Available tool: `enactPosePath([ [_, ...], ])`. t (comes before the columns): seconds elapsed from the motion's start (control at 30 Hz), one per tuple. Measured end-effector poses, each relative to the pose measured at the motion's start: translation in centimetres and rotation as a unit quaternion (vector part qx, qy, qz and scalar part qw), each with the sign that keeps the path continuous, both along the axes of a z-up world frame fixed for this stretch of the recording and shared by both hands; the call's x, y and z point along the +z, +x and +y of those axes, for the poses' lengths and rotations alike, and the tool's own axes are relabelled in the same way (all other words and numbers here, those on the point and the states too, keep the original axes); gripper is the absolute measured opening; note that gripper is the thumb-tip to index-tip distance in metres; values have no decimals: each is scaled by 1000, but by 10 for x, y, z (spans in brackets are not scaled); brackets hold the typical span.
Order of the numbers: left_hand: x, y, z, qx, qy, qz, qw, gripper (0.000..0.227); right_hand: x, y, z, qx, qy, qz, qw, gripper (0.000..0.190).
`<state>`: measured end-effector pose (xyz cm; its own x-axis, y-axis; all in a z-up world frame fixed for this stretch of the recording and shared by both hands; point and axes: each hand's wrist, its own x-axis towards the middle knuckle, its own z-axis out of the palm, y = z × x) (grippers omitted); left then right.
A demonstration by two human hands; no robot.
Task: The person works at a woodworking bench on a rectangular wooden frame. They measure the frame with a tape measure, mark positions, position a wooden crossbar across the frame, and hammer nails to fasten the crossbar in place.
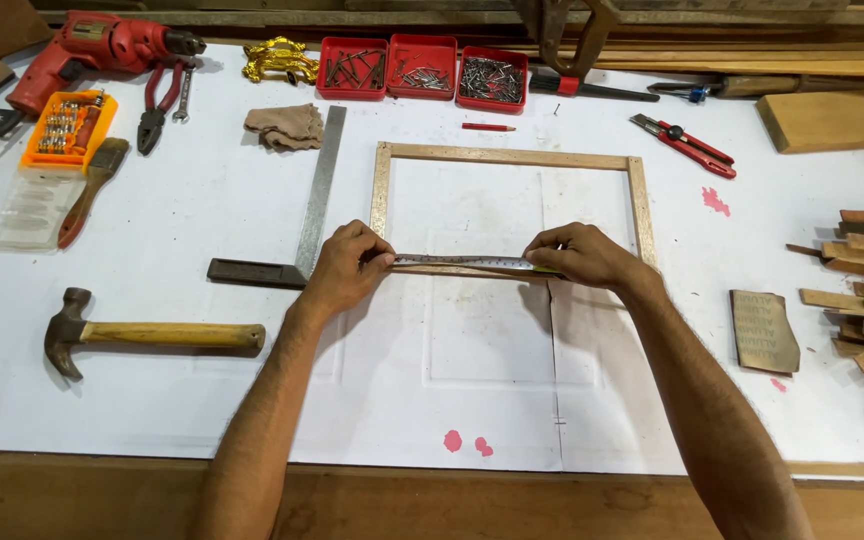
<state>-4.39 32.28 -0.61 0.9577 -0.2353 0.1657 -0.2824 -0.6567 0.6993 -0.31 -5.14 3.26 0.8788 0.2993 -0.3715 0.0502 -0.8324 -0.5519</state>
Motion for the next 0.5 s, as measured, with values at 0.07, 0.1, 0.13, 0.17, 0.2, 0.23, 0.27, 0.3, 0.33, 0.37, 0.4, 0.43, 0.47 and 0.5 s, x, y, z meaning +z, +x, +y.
enactPosePath([
  [0.07,2,0,0,1,2,7,1000,18,-1,1,-1,-4,4,4,1000,38],
  [0.1,3,0,0,3,4,13,1000,19,-1,2,-1,-7,9,7,1000,38],
  [0.13,4,0,-1,2,3,14,1000,19,-3,3,-2,-8,8,8,1000,38],
  [0.17,4,-1,-2,3,6,18,1000,19,-5,4,-3,-8,15,10,1000,38],
  [0.2,5,-1,-1,4,9,20,1000,19,-6,5,-4,-8,24,11,1000,37],
  [0.23,4,0,-1,4,9,21,1000,19,-8,6,-5,-9,23,11,1000,37],
  [0.27,3,0,-1,1,13,16,1000,19,-9,7,-5,-6,26,10,1000,37],
  [0.3,2,0,0,-2,18,11,1000,20,-11,7,-6,-3,28,8,1000,37],
  [0.33,2,0,-1,-2,18,11,1000,20,-12,7,-6,-3,28,8,1000,37],
  [0.37,3,0,-1,0,15,17,1000,19,-13,6,-6,-2,32,0,999,35],
  [0.4,4,0,-2,2,13,22,1000,18,-14,5,-7,0,36,-9,999,34],
  [0.43,3,-1,-2,1,13,21,1000,18,-11,2,-6,-1,36,-11,999,34],
  [0.47,3,0,-2,1,16,14,1000,17,-7,-2,-5,2,43,-18,999,33],
  [0.5,4,-1,-2,1,18,7,1000,16,-3,-5,-3,6,49,-25,998,32],
])
